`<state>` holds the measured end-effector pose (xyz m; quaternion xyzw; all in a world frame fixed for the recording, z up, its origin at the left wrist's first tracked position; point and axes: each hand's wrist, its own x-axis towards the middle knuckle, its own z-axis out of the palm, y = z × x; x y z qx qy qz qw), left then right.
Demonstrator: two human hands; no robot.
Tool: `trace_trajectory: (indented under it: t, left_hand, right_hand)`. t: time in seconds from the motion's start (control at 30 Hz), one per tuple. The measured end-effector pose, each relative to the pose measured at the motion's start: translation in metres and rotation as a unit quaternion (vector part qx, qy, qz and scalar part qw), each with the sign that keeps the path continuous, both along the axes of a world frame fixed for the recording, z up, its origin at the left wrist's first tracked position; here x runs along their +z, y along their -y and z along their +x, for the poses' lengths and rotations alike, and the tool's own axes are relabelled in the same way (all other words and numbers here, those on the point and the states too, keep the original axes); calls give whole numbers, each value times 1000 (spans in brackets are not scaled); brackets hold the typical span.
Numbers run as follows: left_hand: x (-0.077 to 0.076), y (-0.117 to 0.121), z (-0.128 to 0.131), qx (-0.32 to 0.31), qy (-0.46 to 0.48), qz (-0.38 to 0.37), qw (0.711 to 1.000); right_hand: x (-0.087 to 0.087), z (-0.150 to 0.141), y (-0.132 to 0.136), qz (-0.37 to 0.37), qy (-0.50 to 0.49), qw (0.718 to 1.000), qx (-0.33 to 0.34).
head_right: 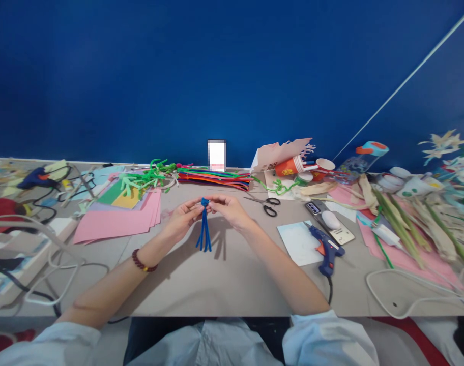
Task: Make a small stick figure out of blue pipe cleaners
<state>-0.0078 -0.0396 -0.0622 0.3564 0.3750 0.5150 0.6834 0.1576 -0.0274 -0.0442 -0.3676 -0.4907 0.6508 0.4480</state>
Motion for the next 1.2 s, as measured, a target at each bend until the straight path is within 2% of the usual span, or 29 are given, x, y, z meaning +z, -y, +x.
trace_trajectory:
  t: [0.13,0.27,0.53,0.77,0.93,1.2]
  left_hand:
    - [-6,-1,2,16,6,17,1000]
    - [-3,1,2,19,-11,46,999]
    - [-2,1,1,27,-53,103,993]
    - [1,3,4,37,-65,124,989]
    - [-1,2,2,52,-61,115,990]
    - [-1,1,-1,16,-19,117,993]
  right_hand:
    - [4,-4,4,9,13,1000,-21]
    - [7,-6,7,35,0,998,-54]
    - [8,-7,8,81,35,995,-46]
    - [5,-9,8,120,52,989,-66]
    - [5,-10,8,102,43,992,-56]
    - [13,-2,7,22,-7,999,-27]
